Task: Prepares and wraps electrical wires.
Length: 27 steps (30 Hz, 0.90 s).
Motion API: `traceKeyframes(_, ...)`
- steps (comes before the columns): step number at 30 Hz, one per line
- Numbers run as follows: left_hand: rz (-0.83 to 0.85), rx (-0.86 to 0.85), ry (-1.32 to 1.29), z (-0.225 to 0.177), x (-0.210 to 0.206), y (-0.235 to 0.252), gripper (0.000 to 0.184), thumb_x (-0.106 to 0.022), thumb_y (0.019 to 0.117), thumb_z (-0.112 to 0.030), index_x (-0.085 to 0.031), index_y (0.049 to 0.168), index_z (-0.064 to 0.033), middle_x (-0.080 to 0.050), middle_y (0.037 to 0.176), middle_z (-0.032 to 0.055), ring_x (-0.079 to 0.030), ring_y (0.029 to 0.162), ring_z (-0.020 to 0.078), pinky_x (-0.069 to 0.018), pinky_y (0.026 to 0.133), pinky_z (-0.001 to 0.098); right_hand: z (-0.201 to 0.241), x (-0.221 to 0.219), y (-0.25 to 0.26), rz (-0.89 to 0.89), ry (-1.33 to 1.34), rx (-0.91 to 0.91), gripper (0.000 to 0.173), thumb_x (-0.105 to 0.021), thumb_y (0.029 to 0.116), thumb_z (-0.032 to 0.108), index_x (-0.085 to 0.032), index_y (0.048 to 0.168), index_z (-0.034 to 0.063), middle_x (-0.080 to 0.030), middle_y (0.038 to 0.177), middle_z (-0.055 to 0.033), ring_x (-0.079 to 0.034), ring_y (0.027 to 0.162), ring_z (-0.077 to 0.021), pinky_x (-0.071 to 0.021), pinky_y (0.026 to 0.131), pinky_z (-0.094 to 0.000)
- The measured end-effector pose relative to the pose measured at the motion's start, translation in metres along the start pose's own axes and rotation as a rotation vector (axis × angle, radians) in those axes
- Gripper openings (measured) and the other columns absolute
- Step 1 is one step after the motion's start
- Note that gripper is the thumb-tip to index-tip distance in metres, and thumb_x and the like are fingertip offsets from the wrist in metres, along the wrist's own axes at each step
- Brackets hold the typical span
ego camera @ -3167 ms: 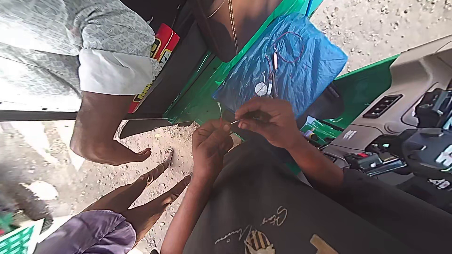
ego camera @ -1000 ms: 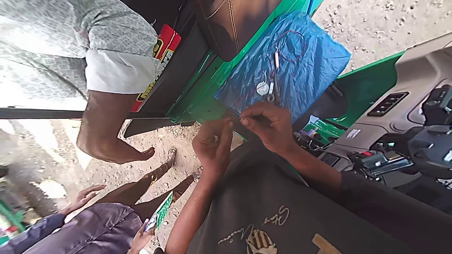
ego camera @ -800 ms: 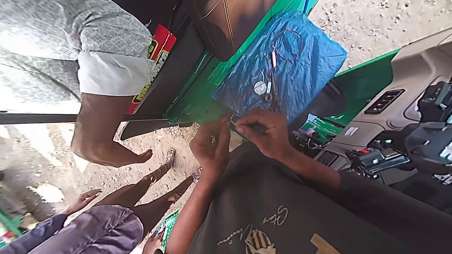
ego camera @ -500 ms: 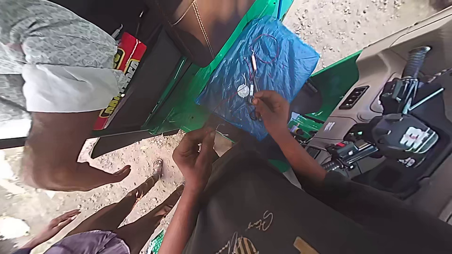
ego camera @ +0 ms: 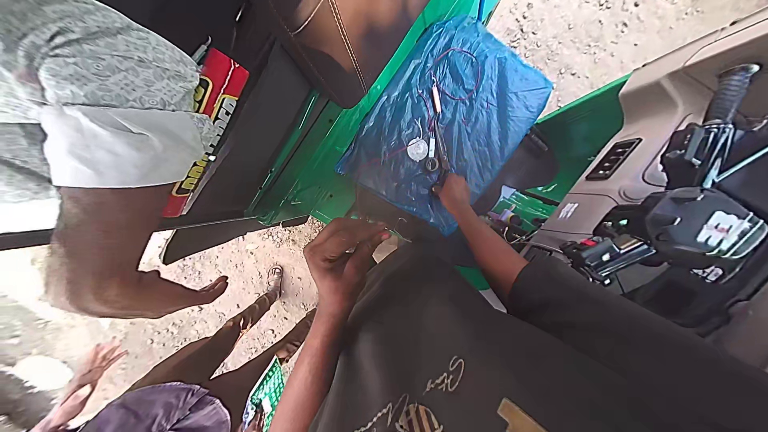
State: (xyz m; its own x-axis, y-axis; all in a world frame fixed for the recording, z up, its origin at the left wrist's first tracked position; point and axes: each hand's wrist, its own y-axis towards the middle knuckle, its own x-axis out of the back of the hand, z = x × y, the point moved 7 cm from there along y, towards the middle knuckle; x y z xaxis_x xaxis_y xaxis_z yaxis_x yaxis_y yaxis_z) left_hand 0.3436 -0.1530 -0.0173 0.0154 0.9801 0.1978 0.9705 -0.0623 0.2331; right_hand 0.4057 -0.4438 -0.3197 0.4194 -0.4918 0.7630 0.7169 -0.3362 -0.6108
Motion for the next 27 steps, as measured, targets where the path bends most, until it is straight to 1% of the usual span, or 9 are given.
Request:
traceKeyframes(4, -0.015, -0.009, -0.062, 0.0, 0.002, 0.002, 0.014, -0.082, 0.0833, -0.001, -0.079, 0.097, -0.0049, -0.074, 0.096, 0.0064, -0.071, 0.088, 0.0193, -0.0629, 0.079, 0.0362, -0.018, -0.003, 0.018, 0.047, 0.287, 0.0, 0.033, -0.076, 0.0856, 0.031, -0.073, 0.099, 0.0014, -0.07, 0.1, -0.0233, -0.069, 0.095, -0.0416, -0.0537, 0.081, -0.0668)
traceKeyframes(6, -0.017, 0.012, -0.089, 0.001, 0.004, 0.003, 0.013, -0.081, 0.0837, -0.001, -0.078, 0.096, -0.0052, -0.074, 0.096, 0.0064, -0.071, 0.088, 0.0195, -0.063, 0.079, 0.037, -0.03, -0.005, 0.015, 0.137, 0.597, -0.034, 0.029, -0.074, 0.0901, 0.026, -0.075, 0.108, 0.0034, -0.073, 0.098, -0.0157, -0.07, 0.086, -0.0288, -0.0586, 0.078, -0.0529)
traceKeyframes(8, -0.004, 0.023, -0.104, 0.002, 0.005, 0.004, 0.011, -0.08, 0.0848, -0.001, -0.078, 0.095, -0.0053, -0.073, 0.097, 0.007, -0.071, 0.089, 0.0205, -0.0632, 0.08, 0.0383, -0.033, -0.009, -0.001, 0.293, 1.025, -0.056, 0.022, -0.066, 0.0984, 0.015, -0.068, 0.114, -0.0009, -0.072, 0.094, -0.0107, -0.069, 0.076, -0.0187, -0.0609, 0.071, -0.0375)
traceKeyframes(11, 0.016, 0.011, -0.129, 0.003, 0.004, 0.008, 0.01, -0.079, 0.0858, 0.0, -0.077, 0.094, -0.0054, -0.073, 0.098, 0.0073, -0.071, 0.091, 0.0211, -0.0631, 0.08, 0.0379, -0.032, -0.007, -0.031, 0.49, 1.421, -0.07, 0.017, -0.058, 0.102, 0.008, -0.06, 0.115, -0.0027, -0.072, 0.099, -0.0144, -0.072, 0.083, -0.024, -0.0627, 0.077, -0.0408)
traceKeyframes(13, 0.023, 0.006, -0.141, 0.005, 0.004, 0.011, 0.01, -0.079, 0.0862, 0.0, -0.077, 0.095, -0.0053, -0.073, 0.1, 0.0075, -0.07, 0.093, 0.0214, -0.0625, 0.082, 0.0376, -0.027, -0.001, -0.054, 0.506, 1.585, -0.05, 0.009, -0.056, 0.1006, 0.008, -0.06, 0.108, 0.0037, -0.069, 0.092, -0.0093, -0.069, 0.079, -0.0199, -0.0612, 0.076, -0.0372)
traceKeyframes(16, 0.028, -0.005, -0.14, 0.007, 0.004, 0.016, 0.011, -0.079, 0.0855, -0.001, -0.078, 0.095, -0.0066, -0.072, 0.102, 0.0067, -0.07, 0.096, 0.0209, -0.0619, 0.083, 0.0367, -0.017, 0.012, -0.084, 0.51, 1.778, 0.02, 0.005, -0.062, 0.0949, 0.011, -0.062, 0.099, 0.0126, -0.062, 0.08, -0.0007, -0.061, 0.067, -0.0102, -0.0559, 0.064, -0.0266)
traceKeyframes(18, 0.028, -0.008, -0.136, 0.008, 0.003, 0.021, 0.012, -0.08, 0.0849, 0.0, -0.078, 0.095, -0.0073, -0.072, 0.103, 0.0059, -0.069, 0.097, 0.0202, -0.0618, 0.084, 0.036, -0.007, 0.021, -0.101, 0.561, 1.827, 0.072, 0.006, -0.068, 0.0928, 0.012, -0.063, 0.096, 0.0125, -0.061, 0.077, 0.0004, -0.059, 0.062, -0.0082, -0.0542, 0.059, -0.0237)
traceKeyframes(25, 0.021, -0.002, -0.15, 0.015, 0.002, 0.031, 0.013, -0.081, 0.085, -0.002, -0.078, 0.096, -0.0081, -0.071, 0.106, 0.0059, -0.07, 0.095, 0.0197, -0.0629, 0.082, 0.0355, 0.015, 0.031, -0.163, 0.833, 1.976, 0.065, 0.022, -0.077, 0.092, 0.024, -0.065, 0.101, 0.0084, -0.063, 0.082, -0.0035, -0.062, 0.064, -0.0091, -0.0563, 0.06, -0.0215)
traceKeyframes(27, 0.024, -0.007, -0.148, 0.017, 0.004, 0.032, 0.012, -0.08, 0.0855, -0.003, -0.078, 0.096, -0.0074, -0.071, 0.107, 0.0063, -0.07, 0.096, 0.0199, -0.0629, 0.082, 0.0354, 0.015, 0.03, -0.175, 0.871, 1.982, 0.051, 0.034, -0.076, 0.0923, 0.036, -0.064, 0.104, 0.0065, -0.063, 0.083, -0.0056, -0.063, 0.065, -0.0113, -0.0572, 0.06, -0.0232)
